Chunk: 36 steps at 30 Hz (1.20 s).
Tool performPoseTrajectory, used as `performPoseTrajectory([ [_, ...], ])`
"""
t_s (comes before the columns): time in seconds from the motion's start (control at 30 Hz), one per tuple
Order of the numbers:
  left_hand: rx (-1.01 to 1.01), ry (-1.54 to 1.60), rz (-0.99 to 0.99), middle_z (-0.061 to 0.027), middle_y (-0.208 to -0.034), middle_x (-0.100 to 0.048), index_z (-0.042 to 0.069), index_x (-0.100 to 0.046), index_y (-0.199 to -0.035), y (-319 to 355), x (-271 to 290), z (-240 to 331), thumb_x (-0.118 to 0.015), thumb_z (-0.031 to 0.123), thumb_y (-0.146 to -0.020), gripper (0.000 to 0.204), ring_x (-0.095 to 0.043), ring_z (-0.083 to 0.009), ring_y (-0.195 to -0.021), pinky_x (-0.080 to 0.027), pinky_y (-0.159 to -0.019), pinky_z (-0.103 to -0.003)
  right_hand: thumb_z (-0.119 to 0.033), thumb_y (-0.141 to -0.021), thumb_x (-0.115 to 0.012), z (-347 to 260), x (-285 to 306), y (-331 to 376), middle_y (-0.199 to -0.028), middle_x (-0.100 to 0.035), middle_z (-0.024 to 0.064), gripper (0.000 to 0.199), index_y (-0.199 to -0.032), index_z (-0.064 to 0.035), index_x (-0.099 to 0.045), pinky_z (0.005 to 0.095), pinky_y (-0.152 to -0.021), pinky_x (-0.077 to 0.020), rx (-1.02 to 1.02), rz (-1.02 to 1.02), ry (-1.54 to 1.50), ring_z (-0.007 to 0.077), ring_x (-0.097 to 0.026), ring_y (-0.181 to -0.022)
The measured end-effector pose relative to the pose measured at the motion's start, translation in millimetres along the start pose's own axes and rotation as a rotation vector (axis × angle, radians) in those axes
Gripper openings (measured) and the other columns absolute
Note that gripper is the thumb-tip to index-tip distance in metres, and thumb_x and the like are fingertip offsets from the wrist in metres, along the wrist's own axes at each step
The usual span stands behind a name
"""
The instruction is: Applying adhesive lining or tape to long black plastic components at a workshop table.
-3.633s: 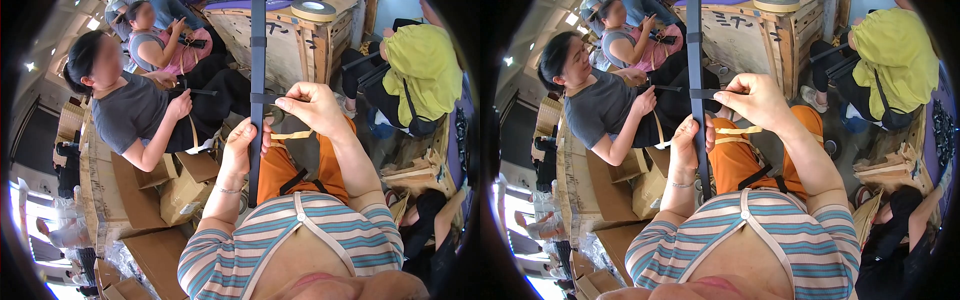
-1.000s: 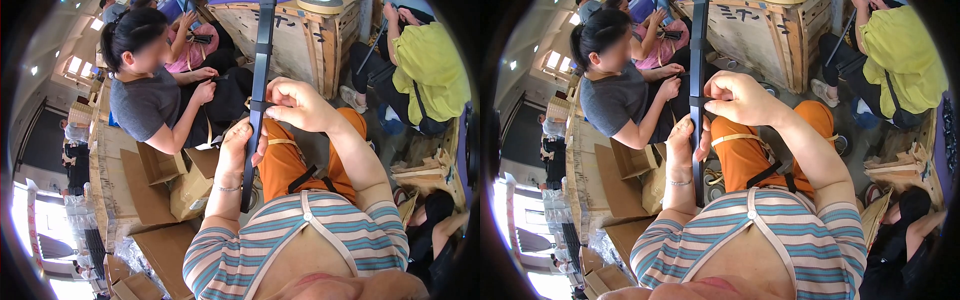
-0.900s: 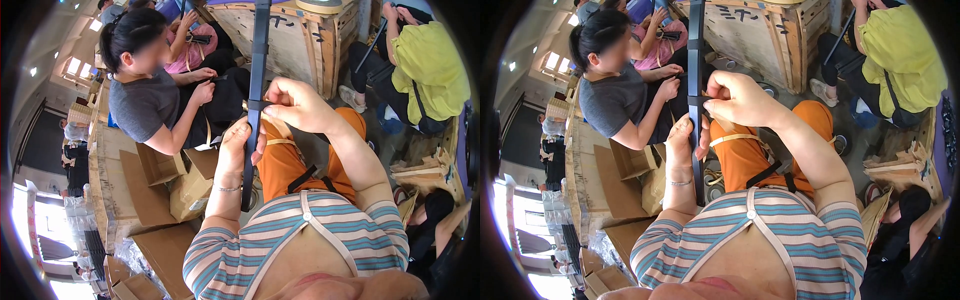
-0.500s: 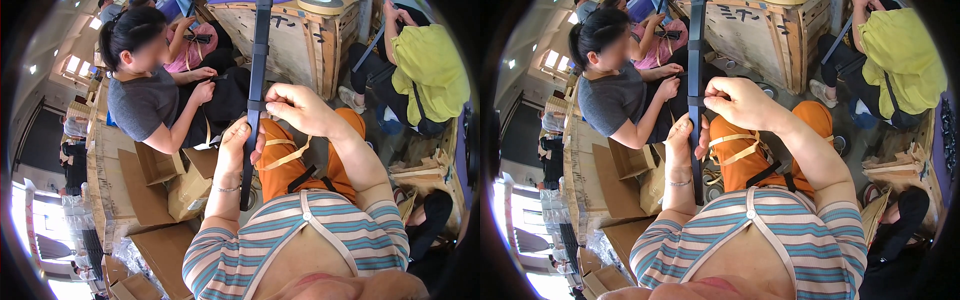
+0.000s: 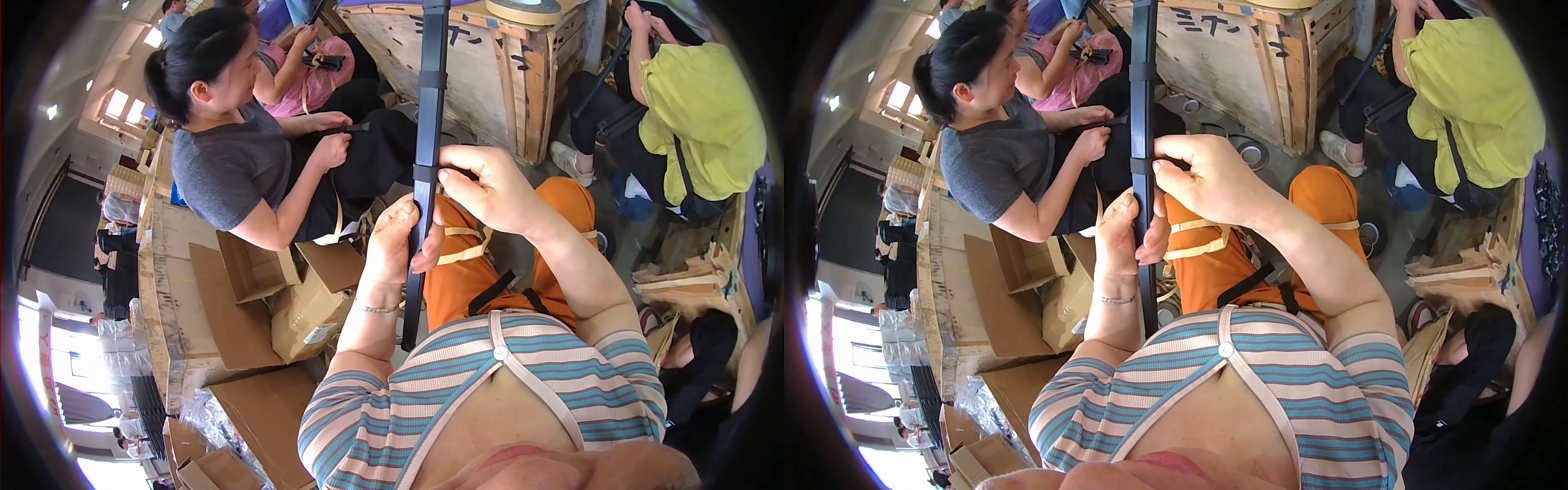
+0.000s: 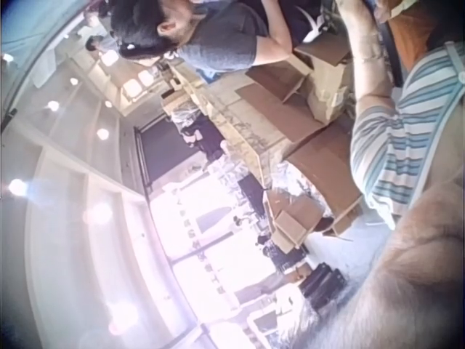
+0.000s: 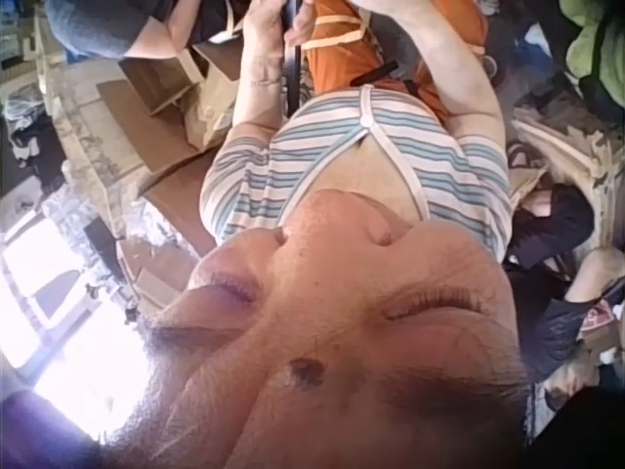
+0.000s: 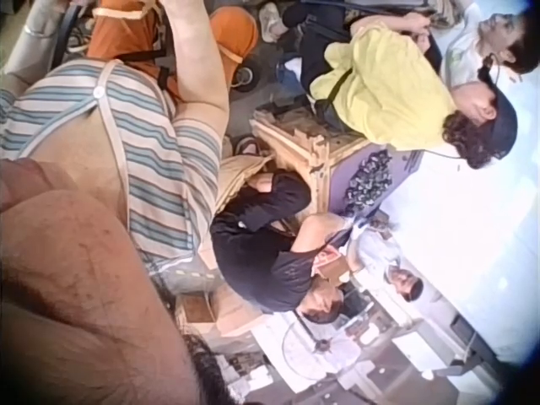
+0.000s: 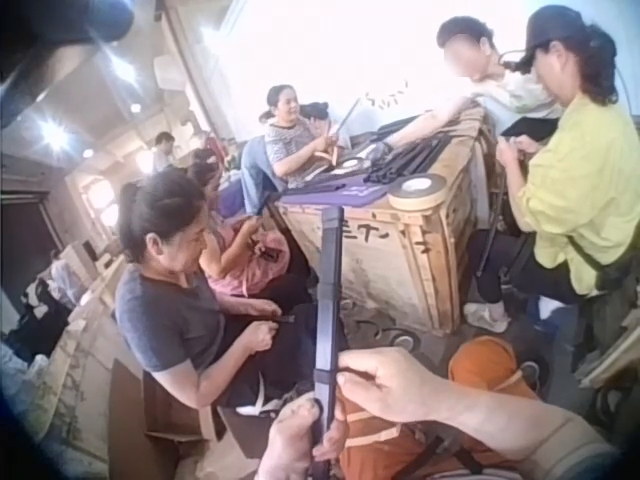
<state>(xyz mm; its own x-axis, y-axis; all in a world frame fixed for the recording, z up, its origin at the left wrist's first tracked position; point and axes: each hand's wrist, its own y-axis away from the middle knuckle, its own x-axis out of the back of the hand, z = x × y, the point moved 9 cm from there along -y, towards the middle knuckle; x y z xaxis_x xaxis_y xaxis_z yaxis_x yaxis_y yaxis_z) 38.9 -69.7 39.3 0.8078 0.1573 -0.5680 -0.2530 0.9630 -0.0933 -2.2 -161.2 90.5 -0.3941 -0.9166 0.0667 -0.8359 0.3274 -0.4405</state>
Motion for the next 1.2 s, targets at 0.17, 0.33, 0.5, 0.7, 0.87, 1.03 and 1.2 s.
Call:
performPoseTrajectory([
  [0.17,0.01,0.026,0.032,-0.0056,-0.05,-0.042,-0.003,-0.048,-0.089,0,4,0,-0.045,0.035,-0.091,0.039,-0.031,-0.0084,-0.033,-0.024,-0.029,-0.021,-0.007,-0.081,-0.051,6,-3,-3,-0.058,-0.054,0.0117,0.012,-0.082,-0.002,-0.061,0.029,-0.047,-0.0394,0.069,0.064,0.084,0.0166,-0.05,-0.048],
  [0.33,0.121,0.08,-0.12,-0.0066,-0.044,-0.04,-0.009,-0.049,-0.081,10,-26,-11,-0.052,0.034,-0.087,0.043,-0.033,-0.0102,-0.029,-0.023,-0.026,-0.022,-0.007,-0.076,-0.05,82,-11,-12,-0.065,-0.057,0.016,0.016,-0.086,-0.0084,-0.062,0.0338,-0.054,-0.0434,-0.067,0.049,0.25,0.0271,-0.058,-0.057],
  [0.5,0.158,0.553,-0.313,-0.0047,-0.05,-0.04,-0.004,-0.043,-0.087,-7,-23,-7,-0.041,0.029,-0.093,0.034,-0.031,-0.0079,-0.031,-0.024,-0.026,-0.02,-0.021,-0.089,-0.052,95,-3,-2,-0.082,-0.055,0.0011,0.025,-0.108,-0.0061,-0.057,0.025,-0.07,-0.0431,-0.3,0.035,-0.217,0.0077,-0.048,-0.075],
  [0.7,0.216,0.68,-0.281,-0.0042,-0.05,-0.039,-0.003,-0.04,-0.086,-13,-22,-17,-0.037,0.026,-0.094,0.031,-0.031,-0.0077,-0.031,-0.024,-0.026,-0.02,-0.03,-0.089,-0.054,33,-4,-11,-0.08,-0.054,-0.0017,0.032,-0.104,-0.0014,-0.059,0.0203,-0.067,-0.0402,-0.179,-0.023,-0.353,0.0056,-0.045,-0.071],
  [0.87,0.218,0.656,-0.314,-0.0045,-0.049,-0.039,-0.002,-0.039,-0.083,-19,-28,-21,-0.034,0.023,-0.095,0.028,-0.03,-0.0078,-0.031,-0.024,-0.025,-0.02,-0.026,-0.091,-0.052,21,12,-12,-0.088,-0.061,0.0039,0.035,-0.114,-0.0003,-0.056,0.024,-0.078,-0.0426,-0.045,-0.134,-0.11,0.0102,-0.054,-0.084],
  [1.03,0.26,0.668,-0.302,-0.0043,-0.049,-0.039,-0.001,-0.039,-0.083,-22,-28,-23,-0.033,0.023,-0.095,0.028,-0.03,-0.0079,-0.032,-0.024,-0.026,-0.02,-0.011,-0.091,-0.046,23,17,-6,-0.105,-0.059,0.0092,0.031,-0.118,0.0032,-0.052,0.0271,-0.088,-0.0392,-0.108,-0.196,-0.154,0.0138,-0.052,-0.099],
  [1.2,0.277,0.547,-0.206,-0.0034,-0.049,-0.039,-0.001,-0.041,-0.087,-24,-23,-28,-0.034,0.025,-0.094,0.028,-0.03,-0.0076,-0.031,-0.024,-0.026,-0.019,-0.014,-0.089,-0.048,19,21,-5,-0.072,-0.053,0.0002,0.028,-0.111,0.0021,-0.055,0.0214,-0.055,-0.0404,-0.031,-0.125,-0.09,0.0055,-0.048,-0.065],
])
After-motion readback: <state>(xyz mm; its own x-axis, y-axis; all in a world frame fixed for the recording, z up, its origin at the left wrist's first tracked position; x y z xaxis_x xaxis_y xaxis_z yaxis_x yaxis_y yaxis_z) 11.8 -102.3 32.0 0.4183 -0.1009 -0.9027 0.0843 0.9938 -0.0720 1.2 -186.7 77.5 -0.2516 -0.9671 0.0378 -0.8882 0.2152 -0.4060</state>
